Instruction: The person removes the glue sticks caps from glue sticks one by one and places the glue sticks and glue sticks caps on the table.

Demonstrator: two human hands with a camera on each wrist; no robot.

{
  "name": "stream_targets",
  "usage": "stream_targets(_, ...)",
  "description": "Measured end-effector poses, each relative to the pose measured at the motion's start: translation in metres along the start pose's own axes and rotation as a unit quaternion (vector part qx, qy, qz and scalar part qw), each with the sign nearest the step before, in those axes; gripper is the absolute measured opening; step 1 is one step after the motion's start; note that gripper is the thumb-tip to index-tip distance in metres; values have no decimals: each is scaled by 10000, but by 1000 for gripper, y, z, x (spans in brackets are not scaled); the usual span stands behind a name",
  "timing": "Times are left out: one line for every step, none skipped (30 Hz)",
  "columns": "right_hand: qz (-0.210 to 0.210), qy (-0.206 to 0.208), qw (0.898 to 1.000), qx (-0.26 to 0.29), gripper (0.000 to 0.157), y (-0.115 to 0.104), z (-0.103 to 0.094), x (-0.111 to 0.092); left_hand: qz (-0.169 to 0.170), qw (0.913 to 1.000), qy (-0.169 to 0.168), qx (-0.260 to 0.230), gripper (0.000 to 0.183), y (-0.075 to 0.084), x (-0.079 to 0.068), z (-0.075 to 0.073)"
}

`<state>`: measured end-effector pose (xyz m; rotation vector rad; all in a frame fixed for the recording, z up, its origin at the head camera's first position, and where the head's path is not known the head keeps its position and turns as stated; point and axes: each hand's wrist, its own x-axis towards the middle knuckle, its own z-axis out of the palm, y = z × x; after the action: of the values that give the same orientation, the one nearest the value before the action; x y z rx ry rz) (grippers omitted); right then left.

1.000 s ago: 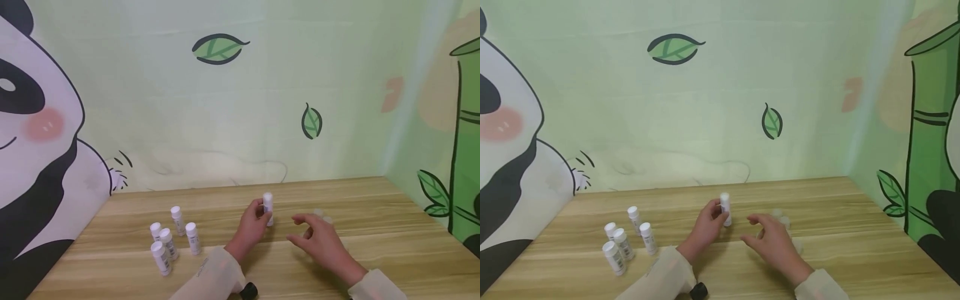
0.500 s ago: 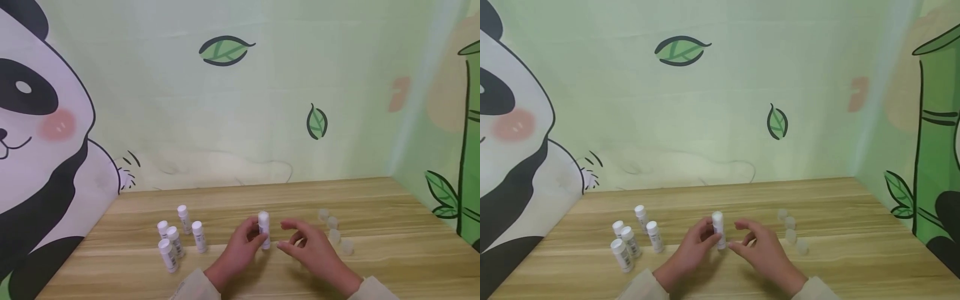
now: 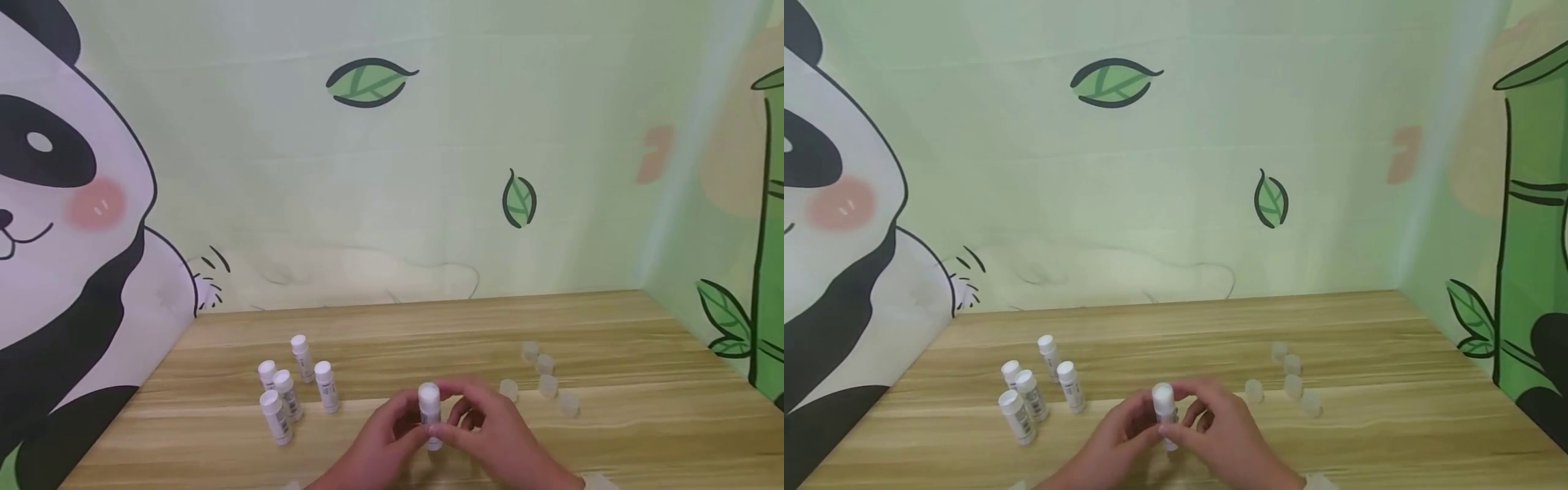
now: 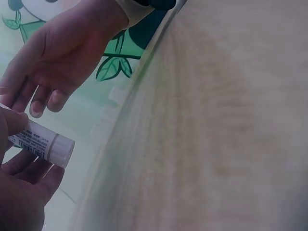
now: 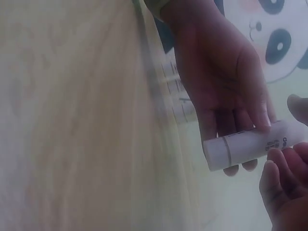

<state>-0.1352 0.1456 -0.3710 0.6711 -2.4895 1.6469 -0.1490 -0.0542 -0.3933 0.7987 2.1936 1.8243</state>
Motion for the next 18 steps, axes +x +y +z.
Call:
stream_targets(-19,-18,10000,45,44,-1,1,-1,-79,10000,-13,-37,39,2,-3,0)
stream_targets(-20,-45,9999,92,43,-3,2,-2,-139,9999,-24,-68,39,3,-5,0)
stream_targets(-30,-63,9999,140,42,-4,3,-3,-196,9997,-62,-106,39,5,-8,0)
stream_targets(-43,-70,9998,170,41,-5,4,-4,-258,9995,-95,-142,39,6,-11,0)
stream_targets(-56,-72,9998,192,40,-6,6,-4,-275,9993,-155,-180,39,7,-13,0)
stream_targets(-65,-77,9997,218,38,-7,7,-5,-286,9992,-190,-214,38,8,-16,0)
stream_targets(-57,-60,9997,230,37,-7,8,-6,-275,9991,-225,-248,38,9,-18,0)
stream_targets(-66,-33,9997,223,36,-8,10,-7,-257,9989,-267,-282,37,9,-20,0)
stream_targets(-90,5,9997,207,34,-9,11,-7,-249,9987,-307,-309,36,9,-21,0)
stream_targets(-129,45,9997,181,33,-9,12,-8,-244,9985,-328,-360,35,9,-22,0)
stream_targets(-173,76,9997,157,32,-9,13,-9,-241,9982,-354,-419,34,10,-23,1)
stream_targets(-224,109,9996,128,30,-9,14,-9,-247,9979,-363,-472,33,10,-24,1)
stream_targets(-273,148,9995,94,29,-9,14,-9,-243,9977,-376,-513,32,10,-24,1)
stream_targets(-329,169,9993,70,28,-9,14,-10,-254,9974,-386,-552,32,10,-24,2)
stream_targets(-389,190,9991,43,27,-9,15,-10,-253,9972,-388,-578,32,10,-24,2)
stream_targets(-431,204,9989,18,27,-9,15,-10,-254,9970,-392,-609,32,9,-24,2)
stream_targets(-466,212,9987,-7,26,-9,15,-10,-260,9970,-390,-621,31,9,-24,3)
stream_targets(-486,215,9986,-25,26,-9,15,-10,-261,9969,-390,-631,31,8,-24,3)
